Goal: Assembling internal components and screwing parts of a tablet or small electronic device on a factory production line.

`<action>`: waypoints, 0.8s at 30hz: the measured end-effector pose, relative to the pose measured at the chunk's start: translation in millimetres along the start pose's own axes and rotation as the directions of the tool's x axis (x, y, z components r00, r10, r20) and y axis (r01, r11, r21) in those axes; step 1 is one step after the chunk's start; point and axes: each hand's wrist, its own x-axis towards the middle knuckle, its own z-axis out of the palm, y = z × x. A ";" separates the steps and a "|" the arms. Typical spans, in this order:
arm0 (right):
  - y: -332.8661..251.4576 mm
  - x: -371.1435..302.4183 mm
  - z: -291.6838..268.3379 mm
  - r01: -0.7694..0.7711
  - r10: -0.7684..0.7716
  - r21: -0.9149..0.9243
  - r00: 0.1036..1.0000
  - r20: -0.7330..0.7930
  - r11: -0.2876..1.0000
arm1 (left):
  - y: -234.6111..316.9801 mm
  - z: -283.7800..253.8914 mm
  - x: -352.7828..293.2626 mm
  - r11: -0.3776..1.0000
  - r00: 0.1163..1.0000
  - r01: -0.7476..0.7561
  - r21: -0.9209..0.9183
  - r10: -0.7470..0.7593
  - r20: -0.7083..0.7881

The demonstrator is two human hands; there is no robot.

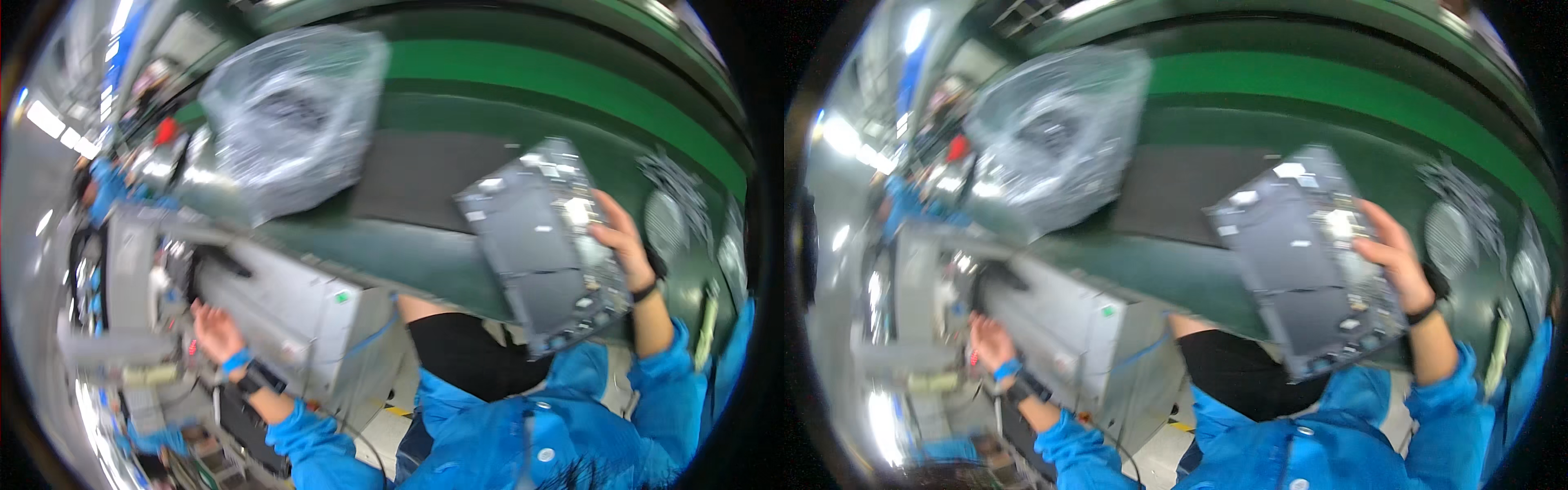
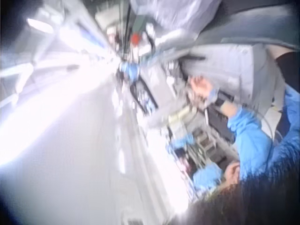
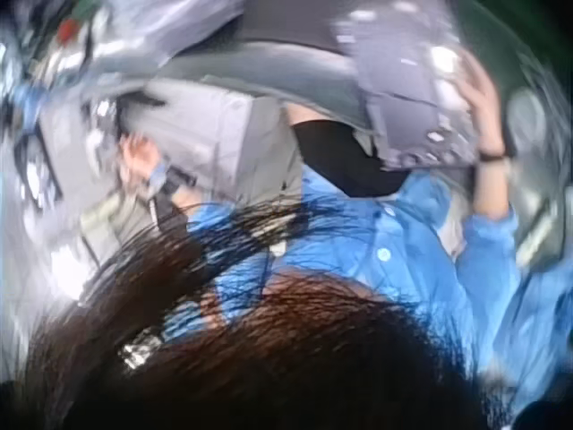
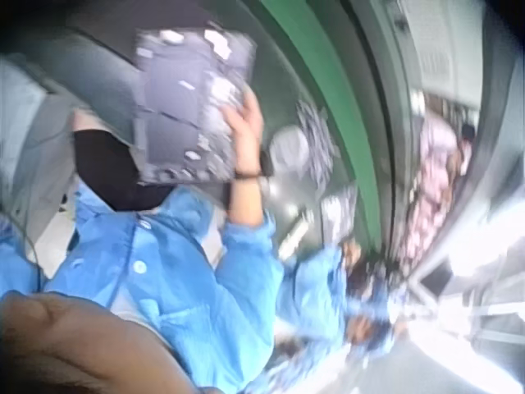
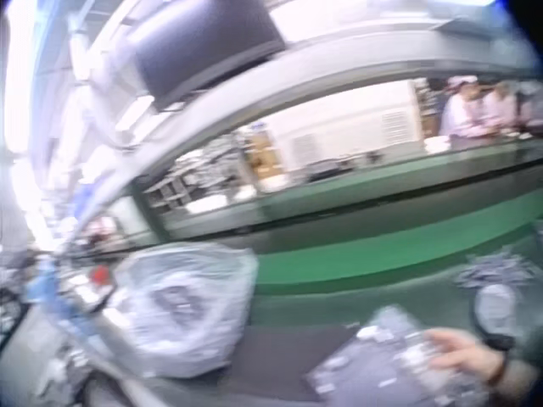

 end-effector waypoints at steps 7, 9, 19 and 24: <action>61.7 4.9 -66.5 0.101 -0.098 0.156 0.995 -0.026 0.983 | 17.3 -32.7 87.4 0.991 0.850 -0.124 0.051 0.132 -0.510; 51.2 3.6 -49.9 0.108 -0.100 0.166 0.994 -0.053 0.980 | 18.9 -38.5 108.1 0.977 0.806 -0.146 0.156 0.209 -0.554; 56.8 0.9 -62.9 0.081 -0.086 -0.044 0.989 -0.119 0.996 | 46.1 -143.2 240.2 0.465 0.717 -0.069 0.882 0.638 -0.281; 48.7 -14.5 -67.3 0.052 -0.091 -0.145 0.956 -0.279 0.988 | 28.8 -153.7 297.5 0.200 0.696 0.113 0.973 0.683 -0.222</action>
